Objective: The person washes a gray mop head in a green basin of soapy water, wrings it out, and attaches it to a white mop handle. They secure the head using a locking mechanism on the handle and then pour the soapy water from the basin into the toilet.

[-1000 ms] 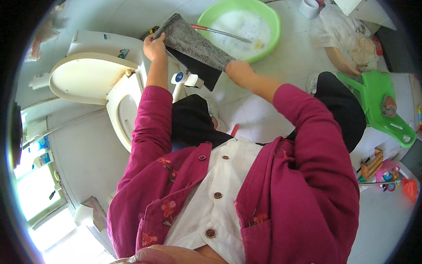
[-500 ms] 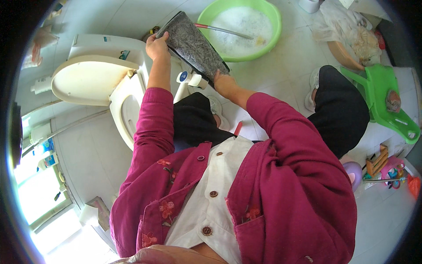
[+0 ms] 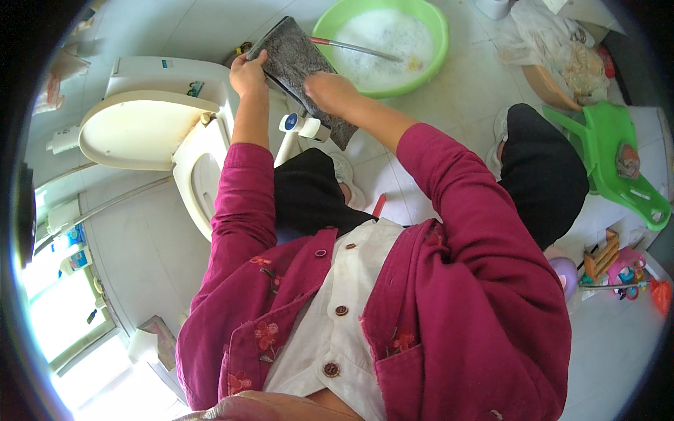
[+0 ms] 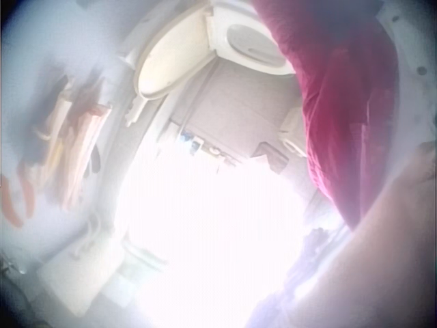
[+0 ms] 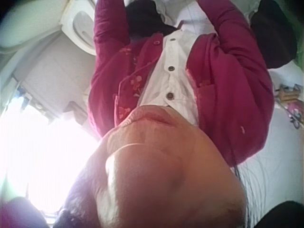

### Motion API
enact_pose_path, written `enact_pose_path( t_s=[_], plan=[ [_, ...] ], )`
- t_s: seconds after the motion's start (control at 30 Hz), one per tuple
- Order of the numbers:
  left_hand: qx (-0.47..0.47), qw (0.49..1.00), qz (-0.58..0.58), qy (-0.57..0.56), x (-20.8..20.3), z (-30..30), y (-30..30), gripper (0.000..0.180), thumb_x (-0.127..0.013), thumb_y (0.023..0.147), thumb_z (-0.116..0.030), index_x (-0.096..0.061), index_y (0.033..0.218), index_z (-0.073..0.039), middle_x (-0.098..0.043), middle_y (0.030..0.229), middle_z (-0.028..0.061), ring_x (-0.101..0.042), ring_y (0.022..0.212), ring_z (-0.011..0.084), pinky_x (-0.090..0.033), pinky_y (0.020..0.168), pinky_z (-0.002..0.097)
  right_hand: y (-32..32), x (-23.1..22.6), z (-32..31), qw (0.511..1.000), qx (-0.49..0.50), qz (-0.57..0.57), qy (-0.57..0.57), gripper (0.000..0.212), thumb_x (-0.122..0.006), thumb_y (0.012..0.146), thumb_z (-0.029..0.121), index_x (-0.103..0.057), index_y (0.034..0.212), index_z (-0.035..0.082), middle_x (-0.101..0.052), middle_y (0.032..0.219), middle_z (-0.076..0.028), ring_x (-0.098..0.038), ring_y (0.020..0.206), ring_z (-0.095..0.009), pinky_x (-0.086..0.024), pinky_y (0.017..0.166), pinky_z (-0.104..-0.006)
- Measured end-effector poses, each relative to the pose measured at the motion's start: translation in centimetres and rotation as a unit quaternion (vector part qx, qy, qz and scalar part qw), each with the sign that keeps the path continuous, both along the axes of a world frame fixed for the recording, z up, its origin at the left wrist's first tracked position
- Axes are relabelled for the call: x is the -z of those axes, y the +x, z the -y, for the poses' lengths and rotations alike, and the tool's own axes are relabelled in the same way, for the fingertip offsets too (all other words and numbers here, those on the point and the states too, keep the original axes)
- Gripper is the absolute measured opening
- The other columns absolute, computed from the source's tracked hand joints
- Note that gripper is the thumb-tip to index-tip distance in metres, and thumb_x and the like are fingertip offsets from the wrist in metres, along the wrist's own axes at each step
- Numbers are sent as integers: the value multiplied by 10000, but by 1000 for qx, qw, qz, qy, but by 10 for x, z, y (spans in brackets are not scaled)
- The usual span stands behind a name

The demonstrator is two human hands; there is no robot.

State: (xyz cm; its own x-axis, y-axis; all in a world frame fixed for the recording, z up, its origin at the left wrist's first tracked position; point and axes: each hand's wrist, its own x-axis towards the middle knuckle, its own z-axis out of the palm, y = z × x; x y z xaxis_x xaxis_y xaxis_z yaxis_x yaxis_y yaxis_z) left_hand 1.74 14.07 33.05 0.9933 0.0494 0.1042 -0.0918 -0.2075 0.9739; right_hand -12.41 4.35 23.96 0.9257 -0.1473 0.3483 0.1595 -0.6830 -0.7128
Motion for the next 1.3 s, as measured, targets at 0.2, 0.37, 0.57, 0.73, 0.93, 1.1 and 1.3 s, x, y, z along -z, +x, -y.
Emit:
enact_pose_path(
  t_s=[0.2,0.37,0.57,0.73,0.93,1.1,1.3],
  plan=[
    [-6,1000,1,16,-5,11,-7,329,-822,690,18,-648,970,28,-661,828,52,-589,718,138,-465,653,273,38,-7,-25,990,20,76,116,156,-639,836,178,-605,906,44,-631,867,-172,-632,894,-358,-505,796,-463],
    [5,1000,-30,-6,2,-5,6,299,-800,721,10,-648,978,12,-662,822,46,-575,657,124,-436,550,270,50,-18,-24,987,-44,12,156,114,-613,810,142,-606,826,29,-644,840,-177,-633,849,-367,-516,768,-434],
    [24,996,-52,-67,-3,-7,6,281,-776,739,27,-624,973,-6,-642,790,34,-573,683,121,-441,599,261,44,-4,10,792,-135,-71,592,213,-602,865,229,-636,807,27,-603,692,-43,-593,584,-141,-482,518,-273],
    [55,988,-99,-101,-24,0,3,269,-771,757,19,-618,971,-33,-635,787,17,-532,575,97,-362,457,247,24,101,55,809,195,-96,546,269,-666,808,231,-652,976,21,-642,826,-85,-628,707,-186,-509,627,-314],
    [59,987,-119,-93,-26,0,3,247,-766,777,-2,-621,973,-41,-647,831,25,-576,675,122,-417,539,261,14,156,66,912,65,-154,374,400,-707,772,181,-659,1142,38,-676,1009,-113,-646,913,-229,-510,800,-343],
    [51,986,-141,-75,-29,-4,4,246,-761,791,-8,-624,989,-60,-653,879,28,-591,783,146,-463,647,300,-1,182,51,850,75,-334,400,466,-746,768,136,-622,1211,58,-657,1102,-91,-610,938,-195,-507,721,-354],
    [63,982,-156,-82,-26,-7,7,254,-754,802,-12,-626,1017,-54,-657,899,35,-610,798,154,-492,673,297,-20,211,15,834,77,-305,453,501,-795,739,187,-610,1187,61,-645,1111,-88,-601,942,-211,-498,738,-355]
  ],
)
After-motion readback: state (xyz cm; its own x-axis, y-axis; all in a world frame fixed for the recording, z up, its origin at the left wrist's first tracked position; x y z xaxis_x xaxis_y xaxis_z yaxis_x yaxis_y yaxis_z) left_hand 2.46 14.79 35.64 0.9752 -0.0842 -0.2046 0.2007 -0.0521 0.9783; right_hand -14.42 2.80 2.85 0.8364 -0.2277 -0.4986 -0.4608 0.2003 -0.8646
